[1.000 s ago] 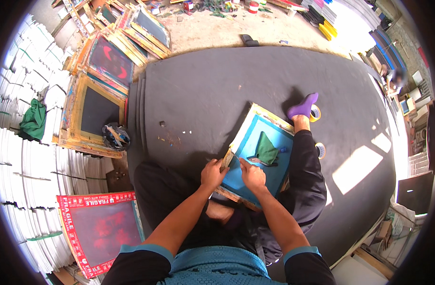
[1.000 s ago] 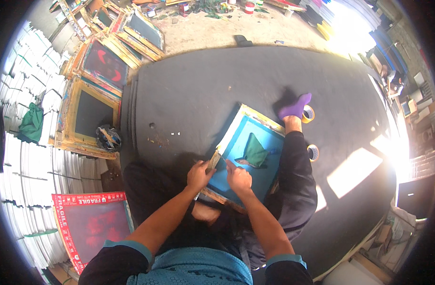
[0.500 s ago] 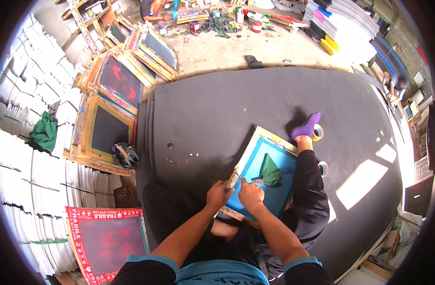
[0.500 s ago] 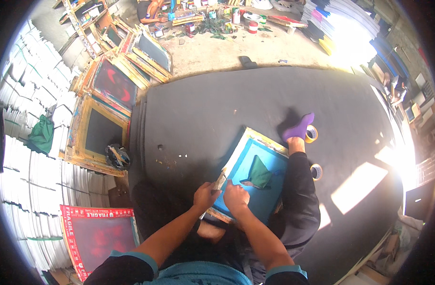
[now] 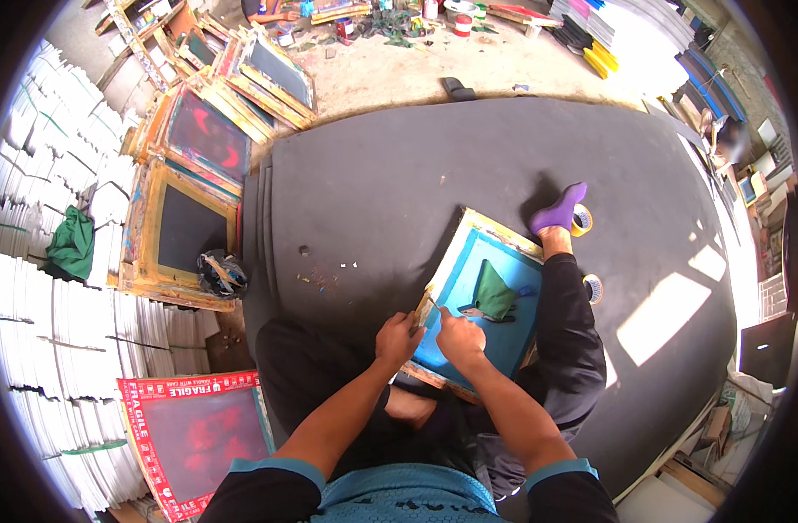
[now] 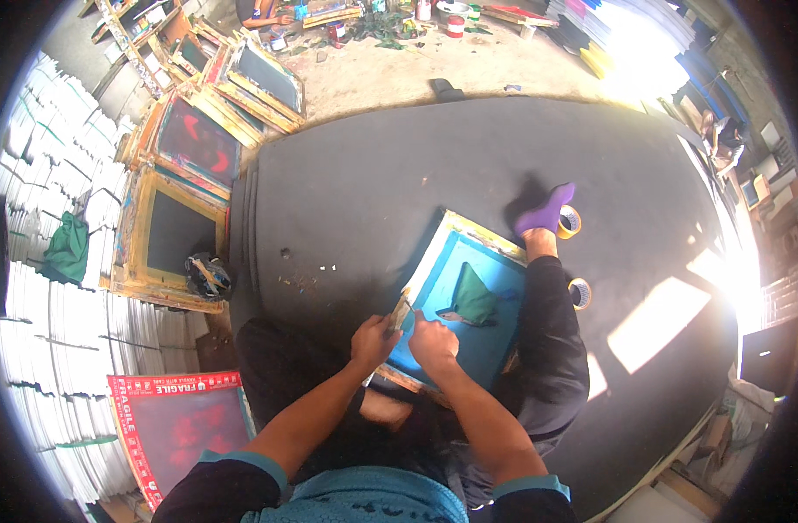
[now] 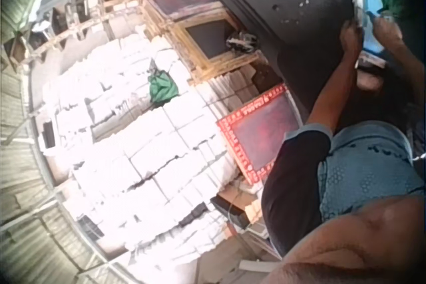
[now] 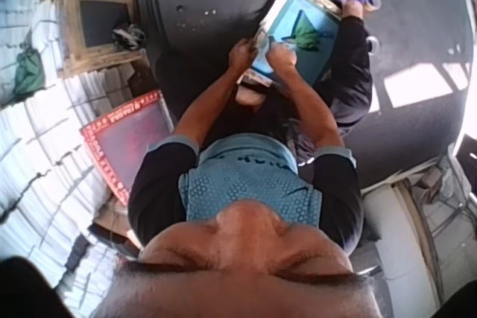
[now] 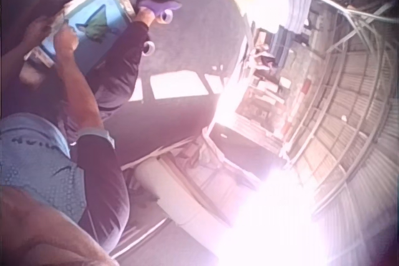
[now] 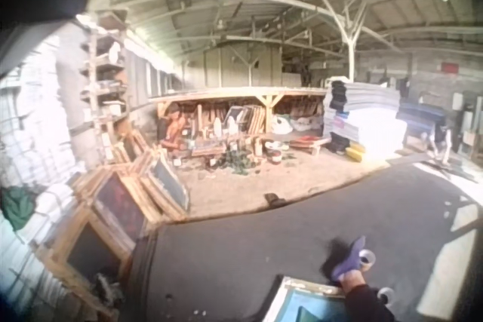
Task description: The person sits on the floor and uses a small metal scraper to remove dried green ink from a blue screen-printing frame. The person repeatedly scrapes the mesh surface and edges of the frame, lifting off flakes of dried ink.
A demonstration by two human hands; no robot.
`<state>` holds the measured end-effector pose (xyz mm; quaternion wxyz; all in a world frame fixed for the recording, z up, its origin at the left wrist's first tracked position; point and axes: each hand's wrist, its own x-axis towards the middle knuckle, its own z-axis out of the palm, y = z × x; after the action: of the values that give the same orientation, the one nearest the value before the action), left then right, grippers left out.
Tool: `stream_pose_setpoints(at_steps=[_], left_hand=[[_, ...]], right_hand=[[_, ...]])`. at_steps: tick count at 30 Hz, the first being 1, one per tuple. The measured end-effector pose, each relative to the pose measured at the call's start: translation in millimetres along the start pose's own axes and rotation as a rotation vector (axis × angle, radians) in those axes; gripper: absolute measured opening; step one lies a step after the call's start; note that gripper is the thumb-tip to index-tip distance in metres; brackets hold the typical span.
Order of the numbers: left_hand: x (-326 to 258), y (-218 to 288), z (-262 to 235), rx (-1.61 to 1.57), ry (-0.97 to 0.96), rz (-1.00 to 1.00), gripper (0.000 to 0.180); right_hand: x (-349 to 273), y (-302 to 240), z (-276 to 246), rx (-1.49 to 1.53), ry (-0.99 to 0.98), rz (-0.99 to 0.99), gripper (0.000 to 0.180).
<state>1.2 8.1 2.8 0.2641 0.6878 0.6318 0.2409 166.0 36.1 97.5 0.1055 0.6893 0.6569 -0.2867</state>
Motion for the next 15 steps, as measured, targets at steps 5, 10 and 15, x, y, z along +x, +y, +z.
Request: stream_pose_setpoints(at_steps=[5, 10, 15], left_hand=[[1, 7, -4, 0.047, -0.024, 0.003, 0.051], [1, 4, -2, 0.073, 0.01, 0.047, 0.051], [0, 2, -2, 0.078, 0.023, 0.034, 0.048]], right_hand=[[4, 23, 18, 0.087, 0.106, -0.052, 0.047], [10, 39, 39, 0.069, 0.208, -0.066, 0.037], [13, 48, 38, 0.337, 0.161, -0.064, 0.037]])
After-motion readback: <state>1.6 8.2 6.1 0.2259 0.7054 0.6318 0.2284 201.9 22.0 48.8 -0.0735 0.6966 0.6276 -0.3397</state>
